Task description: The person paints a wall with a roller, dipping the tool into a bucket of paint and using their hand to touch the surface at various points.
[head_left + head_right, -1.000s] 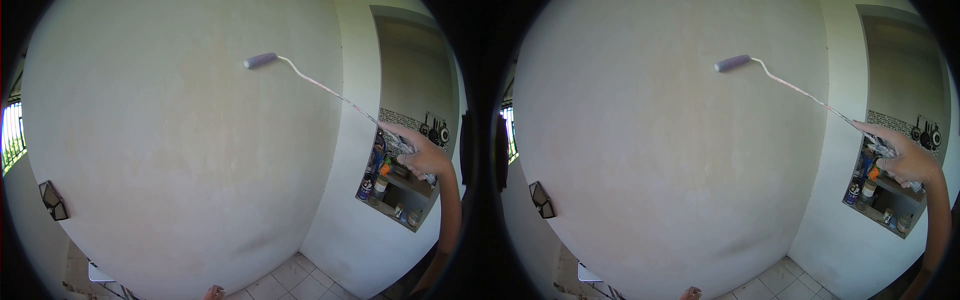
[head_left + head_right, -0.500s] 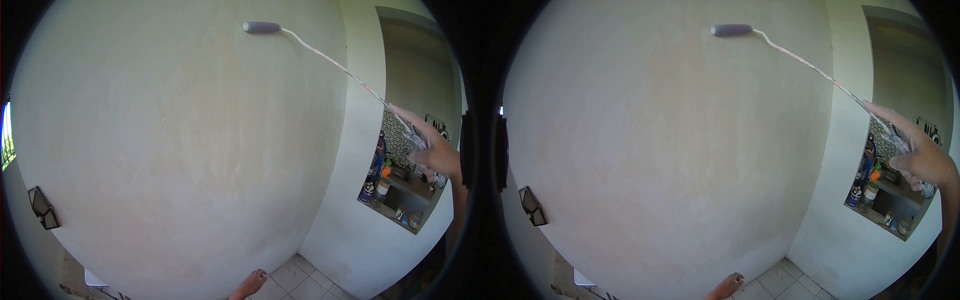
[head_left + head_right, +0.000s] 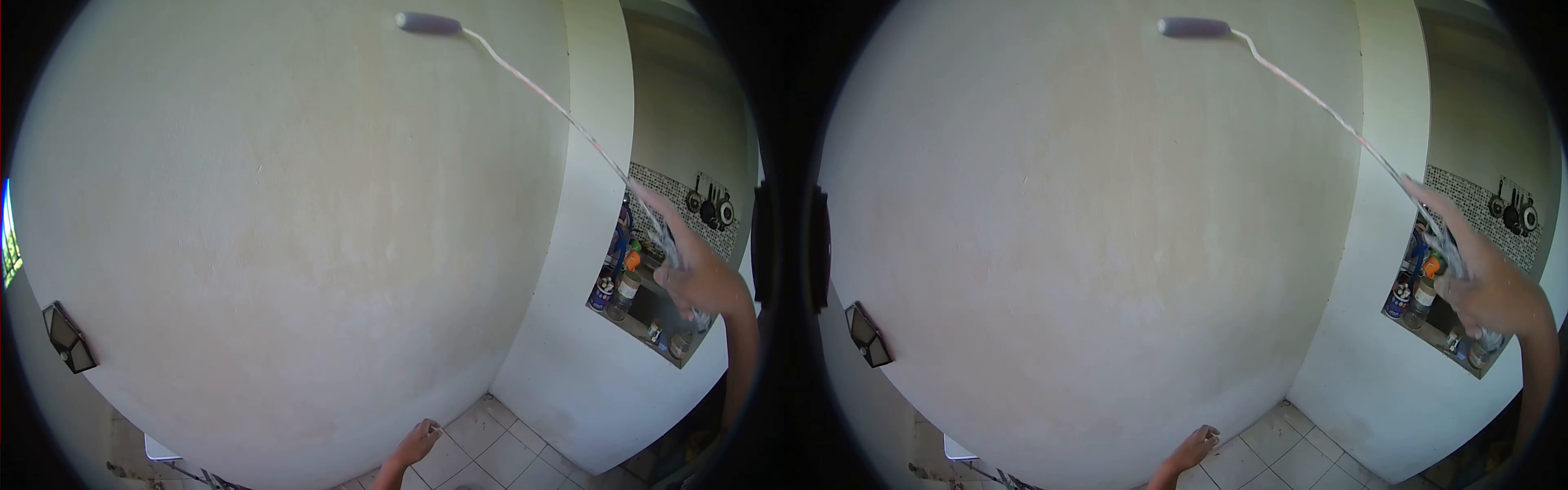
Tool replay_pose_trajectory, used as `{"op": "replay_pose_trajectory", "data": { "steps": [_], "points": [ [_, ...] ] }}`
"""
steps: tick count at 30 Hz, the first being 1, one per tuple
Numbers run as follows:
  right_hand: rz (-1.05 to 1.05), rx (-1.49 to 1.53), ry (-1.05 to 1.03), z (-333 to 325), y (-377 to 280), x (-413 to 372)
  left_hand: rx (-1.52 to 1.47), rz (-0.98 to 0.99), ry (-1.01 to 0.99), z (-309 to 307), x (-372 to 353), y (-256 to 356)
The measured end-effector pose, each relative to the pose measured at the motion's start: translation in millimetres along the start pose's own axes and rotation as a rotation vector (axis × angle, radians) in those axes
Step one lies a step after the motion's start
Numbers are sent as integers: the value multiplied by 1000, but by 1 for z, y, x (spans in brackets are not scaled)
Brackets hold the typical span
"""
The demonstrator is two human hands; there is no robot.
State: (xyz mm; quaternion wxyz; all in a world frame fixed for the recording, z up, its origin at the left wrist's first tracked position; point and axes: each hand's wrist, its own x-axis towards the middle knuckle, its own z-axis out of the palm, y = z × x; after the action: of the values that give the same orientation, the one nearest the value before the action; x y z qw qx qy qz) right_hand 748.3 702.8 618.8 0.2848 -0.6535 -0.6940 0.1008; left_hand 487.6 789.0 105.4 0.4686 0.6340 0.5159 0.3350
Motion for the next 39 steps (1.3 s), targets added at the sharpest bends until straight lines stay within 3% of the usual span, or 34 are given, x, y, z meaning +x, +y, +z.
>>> {"op": "replay_pose_trajectory", "data": {
  "steps": [4,7,9,12,15,18,21,27,31,39],
  "points": [
    [15,-50,-8,0,-9,3,-77,85,107,-1,20,2],
    [-275,-296,-88,7,60,-5,-158,142,128,-23,14,35],
    [-276,-334,-143,9,61,-9,-262,132,82,-40,7,47],
    [-50,-179,-221,5,39,-19,-242,141,188,-65,16,45],
    [13,-232,-169,-15,24,-16,-111,231,363,-92,33,61],
    [74,-235,-133,-25,10,-21,86,313,583,-90,43,115],
    [90,-252,-103,-27,3,-23,5,497,538,-53,62,141],
    [110,-264,-88,-26,-4,-27,-4,483,164,12,61,153],
    [175,-191,-133,-26,-6,-27,3,482,182,22,66,136],
    [-38,-67,13,-3,-10,-3,80,401,260,-1,52,125]
  ]
}}
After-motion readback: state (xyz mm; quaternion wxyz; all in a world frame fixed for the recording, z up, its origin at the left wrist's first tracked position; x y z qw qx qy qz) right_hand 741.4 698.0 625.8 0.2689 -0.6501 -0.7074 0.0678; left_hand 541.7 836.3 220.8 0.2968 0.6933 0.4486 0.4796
